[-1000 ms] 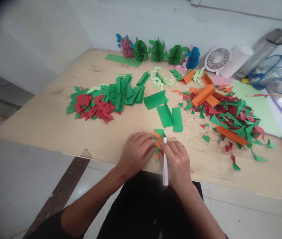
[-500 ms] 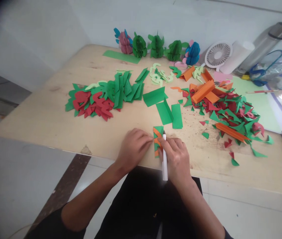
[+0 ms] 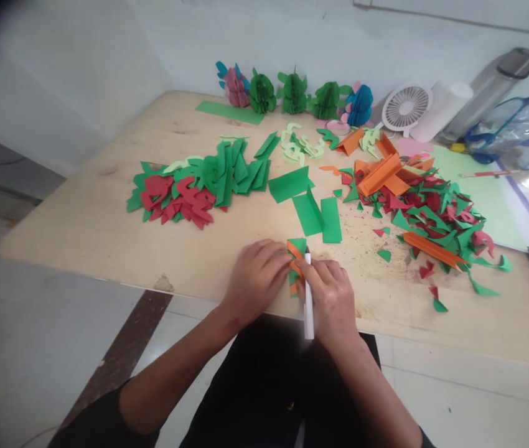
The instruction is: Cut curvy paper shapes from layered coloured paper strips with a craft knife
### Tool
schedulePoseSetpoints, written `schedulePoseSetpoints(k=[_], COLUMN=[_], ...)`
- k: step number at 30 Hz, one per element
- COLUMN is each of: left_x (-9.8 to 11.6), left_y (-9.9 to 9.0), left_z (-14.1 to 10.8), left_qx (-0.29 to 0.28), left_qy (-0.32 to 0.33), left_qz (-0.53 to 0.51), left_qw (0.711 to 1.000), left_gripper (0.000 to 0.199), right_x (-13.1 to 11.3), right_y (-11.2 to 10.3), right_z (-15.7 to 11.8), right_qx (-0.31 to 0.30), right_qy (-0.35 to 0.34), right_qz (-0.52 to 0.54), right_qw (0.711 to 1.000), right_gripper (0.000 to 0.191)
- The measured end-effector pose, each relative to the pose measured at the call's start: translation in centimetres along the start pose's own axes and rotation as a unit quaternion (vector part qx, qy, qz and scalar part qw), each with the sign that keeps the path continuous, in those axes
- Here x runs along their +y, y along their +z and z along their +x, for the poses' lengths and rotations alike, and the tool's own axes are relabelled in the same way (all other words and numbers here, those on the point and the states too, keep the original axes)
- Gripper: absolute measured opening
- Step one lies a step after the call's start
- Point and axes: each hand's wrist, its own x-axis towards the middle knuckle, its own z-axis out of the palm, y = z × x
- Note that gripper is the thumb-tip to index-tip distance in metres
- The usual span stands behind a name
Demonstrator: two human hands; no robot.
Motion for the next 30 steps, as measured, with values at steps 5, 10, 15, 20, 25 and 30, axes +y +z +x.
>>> schedulePoseSetpoints(k=[5,10,15,20,25,30], left_x=[0.0,-0.1,0.2,0.4,0.3,0.4], left_y=[0.5,0.9,0.5,-0.1,-0.8,-1.4], left_z=[-0.1,-0.1,0.1,0.2,0.3,0.4], left_qx=[-0.007,-0.025,-0.050,-0.077,-0.114,-0.141], left_qy=[0.017,0.016,0.015,0.007,0.005,0.004], left_qz=[0.013,0.027,0.025,0.008,-0.007,-0.017], left_qw=[1.000,0.999,0.998,0.997,0.993,0.990], left_gripper=[0.019,0.018,0.018,0.017,0.020,0.028], right_x=[0.1,0.1,-0.1,0.1,0.1,0.1], right_y=[0.1,0.1,0.0,0.2,0.2,0.0], right_z=[-0.1,0.0,0.1,-0.1,-0.2,-0.2], right_qx=[0.005,0.001,0.003,0.001,-0.006,-0.007], right_qy=[-0.002,-0.002,0.000,0.006,0.010,0.005], right_qz=[-0.001,-0.003,-0.004,-0.005,0.000,-0.001], right_qw=[1.000,1.000,1.000,1.000,1.000,1.000], right_gripper=[0.030,0.031,0.025,0.024,0.033,0.036])
